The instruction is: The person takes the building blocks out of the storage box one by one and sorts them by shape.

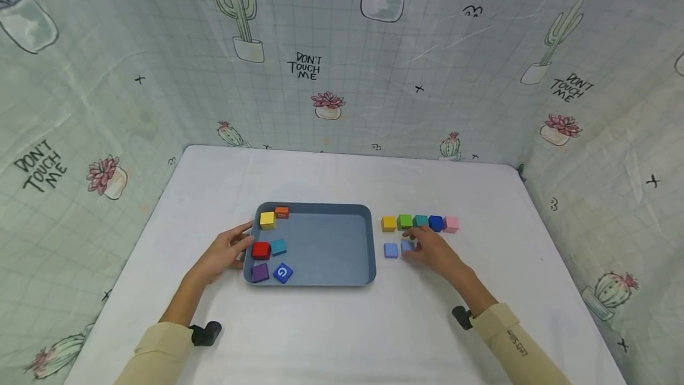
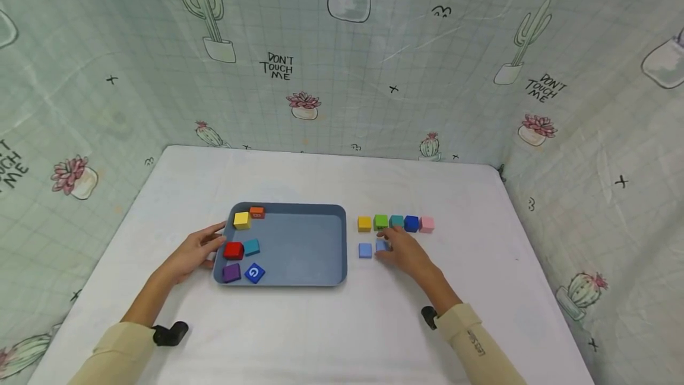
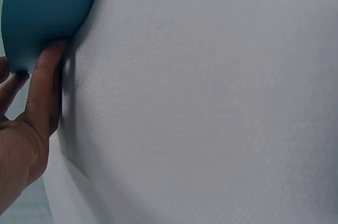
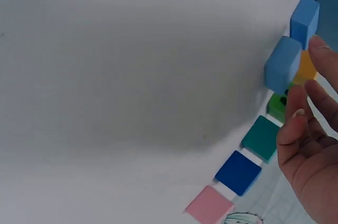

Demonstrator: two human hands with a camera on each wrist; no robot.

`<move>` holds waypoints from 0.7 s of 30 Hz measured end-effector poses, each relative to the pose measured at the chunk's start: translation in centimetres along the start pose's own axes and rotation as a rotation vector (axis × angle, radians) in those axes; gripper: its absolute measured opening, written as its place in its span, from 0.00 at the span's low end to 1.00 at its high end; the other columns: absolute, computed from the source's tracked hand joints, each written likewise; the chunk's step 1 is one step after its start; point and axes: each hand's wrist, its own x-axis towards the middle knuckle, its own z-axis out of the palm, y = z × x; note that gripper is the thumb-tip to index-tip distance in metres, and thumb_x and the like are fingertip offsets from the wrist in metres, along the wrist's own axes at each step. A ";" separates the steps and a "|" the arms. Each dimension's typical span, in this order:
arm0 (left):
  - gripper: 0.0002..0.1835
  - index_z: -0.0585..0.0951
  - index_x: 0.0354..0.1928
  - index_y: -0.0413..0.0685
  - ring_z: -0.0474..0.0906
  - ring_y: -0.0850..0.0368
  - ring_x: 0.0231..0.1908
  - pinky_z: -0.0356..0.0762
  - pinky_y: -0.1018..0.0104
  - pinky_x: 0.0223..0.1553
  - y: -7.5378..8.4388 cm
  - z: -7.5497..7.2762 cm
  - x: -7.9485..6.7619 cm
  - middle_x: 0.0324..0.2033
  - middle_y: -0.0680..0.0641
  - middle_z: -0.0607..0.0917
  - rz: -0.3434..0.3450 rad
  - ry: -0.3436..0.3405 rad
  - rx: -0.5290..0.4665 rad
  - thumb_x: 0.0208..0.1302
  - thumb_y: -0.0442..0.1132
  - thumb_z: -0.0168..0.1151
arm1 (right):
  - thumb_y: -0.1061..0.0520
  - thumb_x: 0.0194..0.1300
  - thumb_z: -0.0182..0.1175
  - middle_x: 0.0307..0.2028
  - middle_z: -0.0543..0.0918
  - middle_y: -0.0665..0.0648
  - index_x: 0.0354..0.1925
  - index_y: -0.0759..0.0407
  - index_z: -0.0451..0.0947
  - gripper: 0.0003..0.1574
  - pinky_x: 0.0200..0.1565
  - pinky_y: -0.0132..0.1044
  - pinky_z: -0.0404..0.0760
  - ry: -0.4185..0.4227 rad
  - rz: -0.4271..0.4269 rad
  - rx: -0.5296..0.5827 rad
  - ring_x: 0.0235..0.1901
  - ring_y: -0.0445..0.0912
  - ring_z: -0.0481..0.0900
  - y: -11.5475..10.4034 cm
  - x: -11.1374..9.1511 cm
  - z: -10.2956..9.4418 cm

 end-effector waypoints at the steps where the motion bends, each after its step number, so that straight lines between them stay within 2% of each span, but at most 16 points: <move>1: 0.33 0.54 0.73 0.46 0.71 0.40 0.49 0.81 0.58 0.38 0.0 0.0 0.0 0.58 0.31 0.67 0.000 -0.001 -0.001 0.71 0.44 0.52 | 0.56 0.53 0.71 0.42 0.76 0.55 0.51 0.59 0.77 0.26 0.39 0.35 0.78 0.007 -0.011 0.003 0.35 0.46 0.73 -0.2 0.0 -0.1; 8: 0.32 0.54 0.73 0.46 0.71 0.40 0.50 0.81 0.58 0.38 0.1 0.0 -0.1 0.58 0.31 0.67 0.002 -0.003 0.001 0.71 0.43 0.51 | 0.56 0.54 0.71 0.40 0.78 0.56 0.50 0.62 0.77 0.26 0.36 0.33 0.78 0.030 -0.117 0.023 0.34 0.45 0.73 -2.5 0.4 -0.6; 15: 0.32 0.54 0.73 0.47 0.71 0.40 0.49 0.81 0.58 0.38 0.1 0.0 0.0 0.58 0.31 0.67 -0.001 0.002 0.008 0.71 0.44 0.51 | 0.57 0.55 0.69 0.41 0.79 0.57 0.50 0.63 0.76 0.25 0.36 0.36 0.79 0.028 -0.233 0.080 0.33 0.44 0.74 -4.5 1.1 -0.2; 21: 0.32 0.54 0.73 0.46 0.71 0.40 0.50 0.81 0.58 0.38 0.1 0.0 0.1 0.58 0.30 0.67 0.002 0.000 0.011 0.71 0.43 0.51 | 0.57 0.56 0.69 0.41 0.78 0.55 0.50 0.62 0.77 0.24 0.34 0.29 0.77 0.020 -0.286 0.058 0.34 0.44 0.74 -5.7 1.7 0.7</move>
